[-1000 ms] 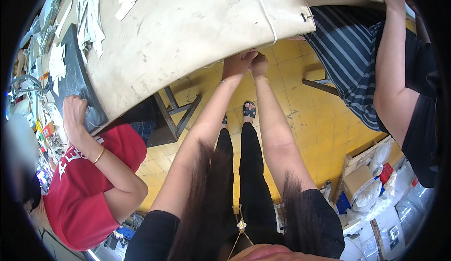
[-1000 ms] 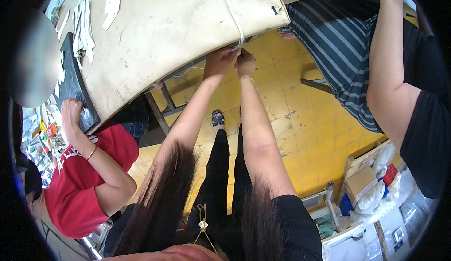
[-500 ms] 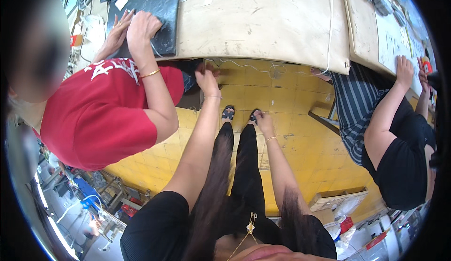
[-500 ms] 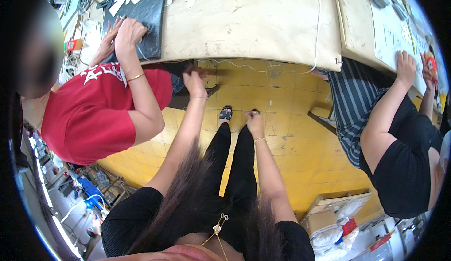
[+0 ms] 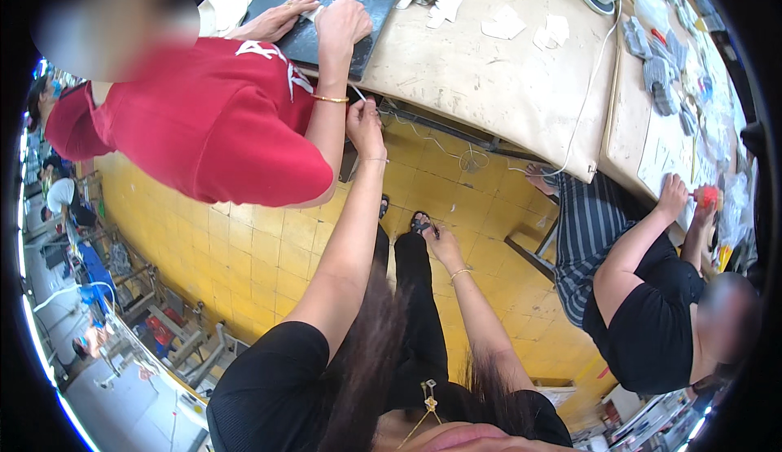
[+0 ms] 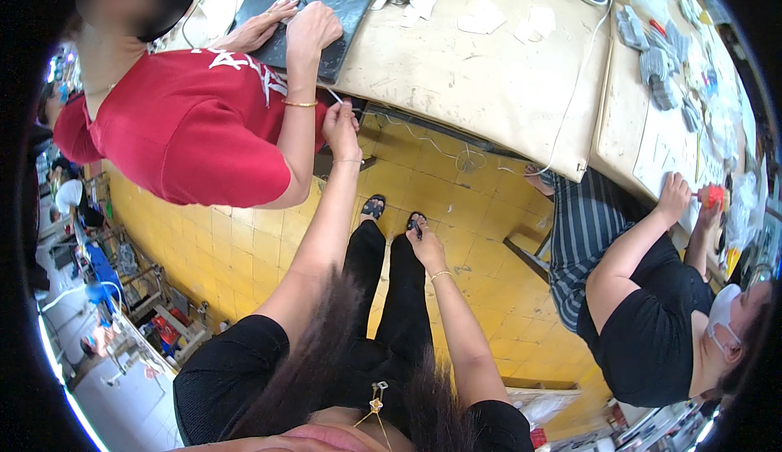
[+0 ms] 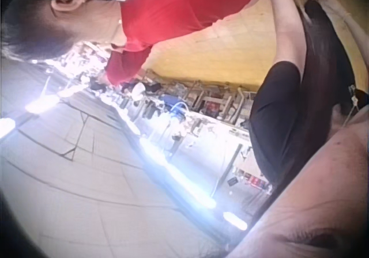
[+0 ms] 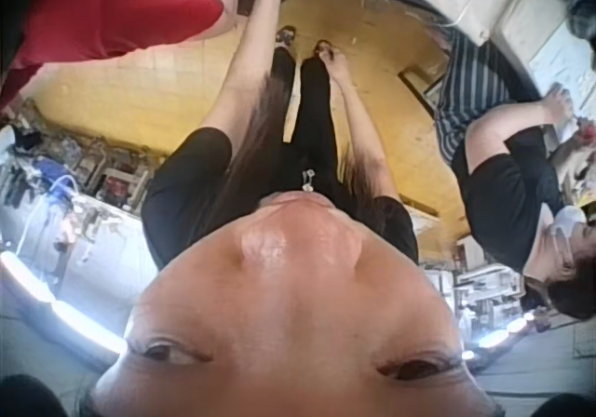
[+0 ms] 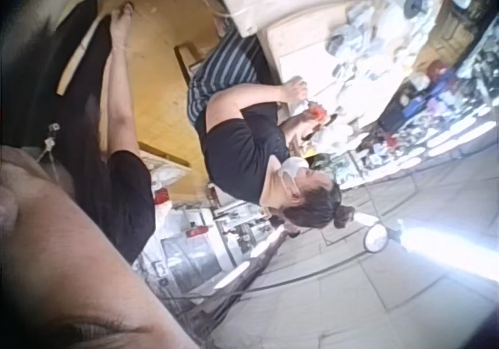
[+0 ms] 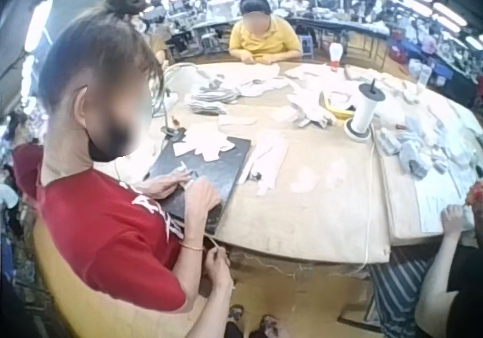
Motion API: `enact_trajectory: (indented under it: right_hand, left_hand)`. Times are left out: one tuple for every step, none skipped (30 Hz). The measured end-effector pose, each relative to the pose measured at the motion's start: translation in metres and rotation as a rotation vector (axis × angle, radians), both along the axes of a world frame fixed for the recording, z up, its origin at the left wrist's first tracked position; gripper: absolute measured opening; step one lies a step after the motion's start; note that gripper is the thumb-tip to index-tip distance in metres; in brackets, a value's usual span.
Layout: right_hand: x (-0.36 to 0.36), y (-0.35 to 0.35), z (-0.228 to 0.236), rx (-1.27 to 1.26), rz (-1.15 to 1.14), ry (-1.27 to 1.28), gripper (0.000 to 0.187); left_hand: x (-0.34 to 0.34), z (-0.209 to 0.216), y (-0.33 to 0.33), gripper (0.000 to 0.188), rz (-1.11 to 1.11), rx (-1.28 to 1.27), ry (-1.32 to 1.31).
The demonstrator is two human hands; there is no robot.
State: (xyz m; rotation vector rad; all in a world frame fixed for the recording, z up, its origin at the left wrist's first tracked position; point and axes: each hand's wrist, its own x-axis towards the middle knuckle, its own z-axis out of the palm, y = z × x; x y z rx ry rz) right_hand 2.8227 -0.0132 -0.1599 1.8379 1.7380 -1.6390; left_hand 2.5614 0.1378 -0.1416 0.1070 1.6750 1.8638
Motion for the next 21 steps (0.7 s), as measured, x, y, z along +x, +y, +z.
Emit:
enact_trajectory:
  right_hand:
    - [0.004,0.005,0.007,0.043,0.012,0.008,0.049]
    - [0.006,0.011,0.013,0.054,-0.032,0.035,0.048]
    - [0.007,0.017,0.019,0.072,-0.054,0.03,0.048]
    - [0.006,0.023,0.026,0.068,-0.079,-0.008,0.047]
    - [0.003,0.032,0.033,0.137,-0.106,0.052,0.045]
    - [-0.001,0.043,0.04,0.182,-0.137,0.078,0.043]
    - [-0.007,0.056,0.048,0.219,-0.171,0.087,0.041]
    - [-0.016,0.073,0.056,0.274,-0.14,0.129,0.037]
    - [-0.025,0.091,0.064,0.292,-0.113,0.096,0.034]
    - [-0.037,0.107,0.073,0.555,-0.028,0.21,0.03]
    - [-0.05,0.124,0.081,0.79,0.06,0.272,0.028]
    - [-0.062,0.139,0.089,0.909,0.175,0.194,0.029]
    - [-0.073,0.153,0.096,1.062,0.291,0.15,0.031]
    - [-0.085,0.166,0.101,1.097,0.37,0.14,0.031]
    - [-0.095,0.177,0.105,1.168,0.45,0.161,0.032]
    - [-0.103,0.184,0.108,1.24,0.532,0.185,0.032]
    - [-0.108,0.187,0.111,1.267,0.584,0.195,0.032]
    - [-0.111,0.188,0.112,1.295,0.636,0.206,0.032]
    - [-0.113,0.189,0.112,1.32,0.688,0.216,0.032]
    - [-0.113,0.187,0.111,1.324,0.711,0.232,0.032]
    - [-0.112,0.185,0.109,1.325,0.732,0.248,0.031]
  left_hand:
    - [0.003,0.001,-0.006,0.017,-0.019,-0.039,0.049]
    - [0.007,0.002,-0.011,0.018,-0.022,-0.051,0.041]
    - [0.011,0.004,-0.016,0.019,-0.02,-0.063,0.043]
    - [0.015,0.006,-0.019,0.021,-0.019,-0.075,0.045]
    - [0.019,0.009,-0.026,0.026,-0.03,-0.129,0.021]
    - [0.025,0.012,-0.032,0.028,-0.036,-0.177,0.139]
    - [0.03,0.015,-0.036,0.03,-0.041,-0.219,0.263]
    - [0.035,0.019,-0.042,0.032,-0.064,-0.303,0.358]
    - [0.038,0.023,-0.048,0.036,-0.107,-0.311,0.297]
    - [0.041,0.026,-0.053,0.035,-0.125,-0.201,0.241]
    - [0.044,0.03,-0.057,0.034,-0.138,-0.136,0.159]
    - [0.047,0.033,-0.062,0.033,-0.148,-0.072,0.076]
    - [0.048,0.037,-0.067,0.03,-0.175,-0.096,0.027]
    - [0.049,0.041,-0.071,0.028,-0.2,-0.121,-0.022]
    - [0.05,0.045,-0.075,0.026,-0.218,-0.118,-0.054]
    - [0.051,0.048,-0.079,0.025,-0.218,-0.116,-0.093]
    - [0.053,0.051,-0.083,0.025,-0.211,-0.089,-0.115]
    - [0.055,0.052,-0.087,0.025,-0.204,-0.065,-0.149]
    - [0.056,0.053,-0.09,0.025,-0.207,-0.054,-0.14]
    - [0.057,0.053,-0.093,0.026,-0.21,-0.046,-0.145]
    - [0.059,0.052,-0.096,0.026,-0.216,-0.043,-0.162]
